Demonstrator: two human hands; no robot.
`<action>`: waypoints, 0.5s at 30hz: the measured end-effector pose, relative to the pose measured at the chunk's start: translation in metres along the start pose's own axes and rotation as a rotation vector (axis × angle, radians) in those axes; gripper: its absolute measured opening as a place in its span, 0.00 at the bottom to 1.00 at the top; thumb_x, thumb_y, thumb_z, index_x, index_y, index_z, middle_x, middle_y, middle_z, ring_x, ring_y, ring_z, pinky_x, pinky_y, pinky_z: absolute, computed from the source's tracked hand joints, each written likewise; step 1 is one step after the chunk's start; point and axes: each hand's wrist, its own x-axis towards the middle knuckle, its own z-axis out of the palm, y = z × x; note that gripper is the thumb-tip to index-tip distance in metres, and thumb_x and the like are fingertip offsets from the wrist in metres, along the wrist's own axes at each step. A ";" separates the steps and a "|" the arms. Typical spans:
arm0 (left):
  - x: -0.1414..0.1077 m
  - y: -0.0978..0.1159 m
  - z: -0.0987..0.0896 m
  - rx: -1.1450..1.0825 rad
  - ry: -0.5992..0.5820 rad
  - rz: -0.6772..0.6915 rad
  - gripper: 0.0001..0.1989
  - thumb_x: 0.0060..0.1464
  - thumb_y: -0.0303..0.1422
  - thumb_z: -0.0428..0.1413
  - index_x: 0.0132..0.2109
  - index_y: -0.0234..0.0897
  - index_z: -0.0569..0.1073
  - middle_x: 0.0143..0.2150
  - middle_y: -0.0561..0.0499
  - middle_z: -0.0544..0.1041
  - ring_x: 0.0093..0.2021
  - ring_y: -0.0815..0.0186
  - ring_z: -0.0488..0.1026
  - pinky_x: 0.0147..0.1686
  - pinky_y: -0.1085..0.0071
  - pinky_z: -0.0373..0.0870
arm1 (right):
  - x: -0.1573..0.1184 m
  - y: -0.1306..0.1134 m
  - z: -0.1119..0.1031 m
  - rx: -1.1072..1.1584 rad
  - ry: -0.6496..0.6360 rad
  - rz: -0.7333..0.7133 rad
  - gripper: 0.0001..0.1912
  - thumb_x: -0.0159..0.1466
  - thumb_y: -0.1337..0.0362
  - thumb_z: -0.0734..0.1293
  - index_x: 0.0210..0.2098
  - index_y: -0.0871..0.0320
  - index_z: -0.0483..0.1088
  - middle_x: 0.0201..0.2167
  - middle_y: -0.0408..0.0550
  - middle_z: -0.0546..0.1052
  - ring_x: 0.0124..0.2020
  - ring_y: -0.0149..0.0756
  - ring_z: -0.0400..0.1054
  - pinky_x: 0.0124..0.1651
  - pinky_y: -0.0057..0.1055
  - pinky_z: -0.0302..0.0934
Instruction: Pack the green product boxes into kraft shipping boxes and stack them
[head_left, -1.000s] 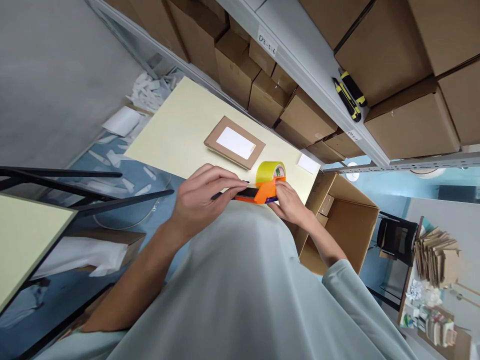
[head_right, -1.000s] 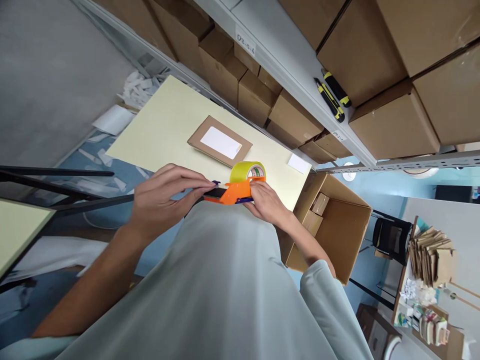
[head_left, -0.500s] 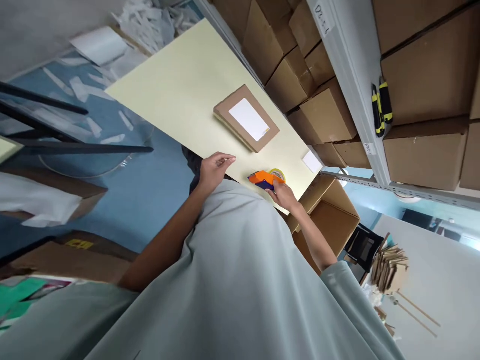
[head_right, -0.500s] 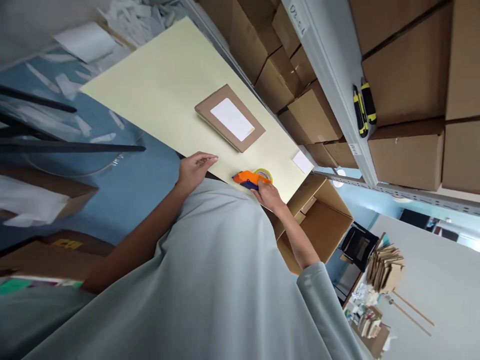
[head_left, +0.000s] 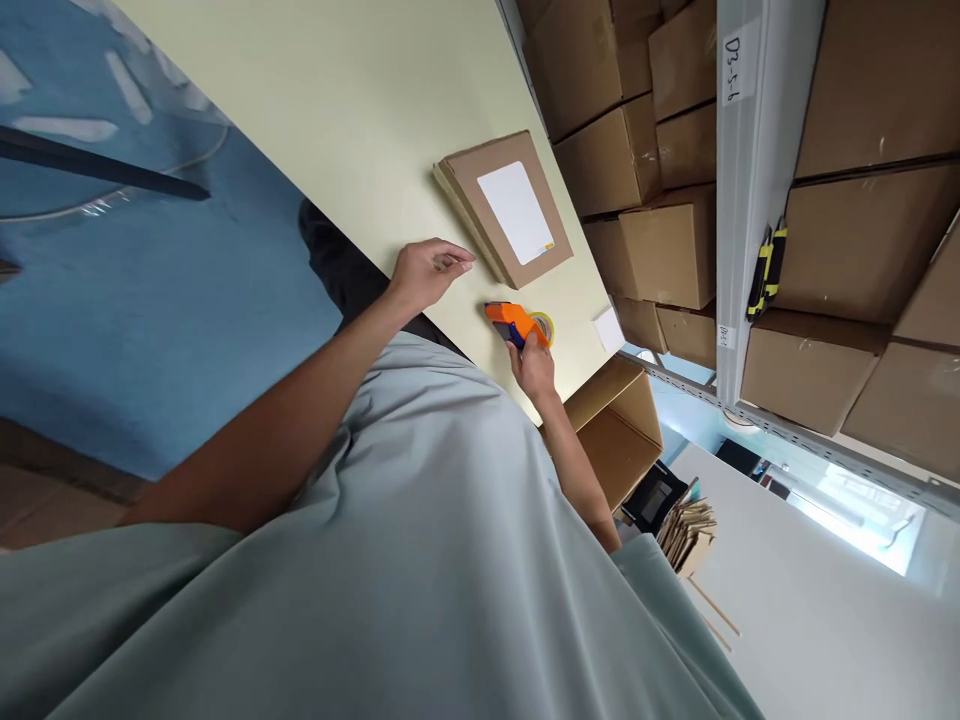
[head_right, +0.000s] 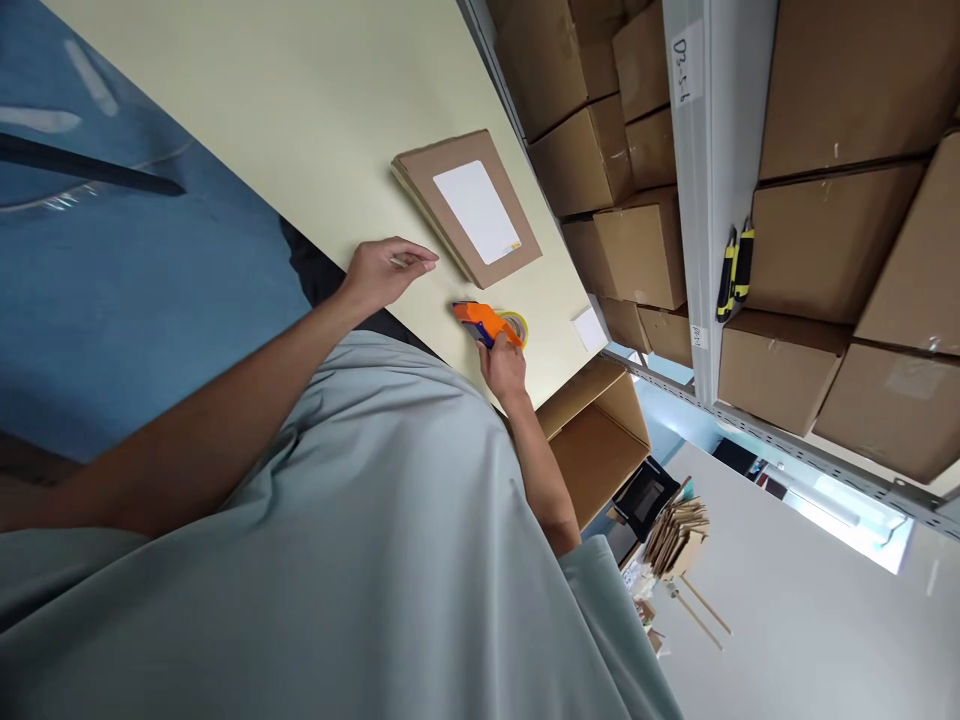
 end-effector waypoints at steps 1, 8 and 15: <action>0.003 -0.001 0.003 -0.006 0.023 -0.007 0.09 0.59 0.37 0.67 0.43 0.40 0.87 0.46 0.46 0.88 0.41 0.60 0.81 0.48 0.63 0.81 | 0.002 -0.003 0.001 -0.020 0.007 0.013 0.27 0.85 0.50 0.54 0.68 0.67 0.64 0.58 0.70 0.80 0.56 0.55 0.79 0.54 0.43 0.76; 0.009 -0.006 0.038 -0.043 0.190 -0.048 0.05 0.61 0.34 0.66 0.42 0.40 0.85 0.46 0.48 0.87 0.40 0.63 0.82 0.48 0.65 0.80 | 0.009 -0.006 0.009 -0.007 0.083 0.105 0.27 0.84 0.51 0.56 0.70 0.65 0.65 0.62 0.70 0.80 0.61 0.57 0.79 0.58 0.46 0.76; 0.009 -0.008 0.071 -0.166 0.343 -0.171 0.06 0.65 0.34 0.63 0.45 0.38 0.83 0.44 0.45 0.85 0.40 0.61 0.83 0.46 0.64 0.82 | 0.015 -0.008 0.015 0.044 0.155 0.128 0.23 0.83 0.53 0.57 0.64 0.64 0.69 0.55 0.68 0.83 0.58 0.57 0.80 0.61 0.49 0.73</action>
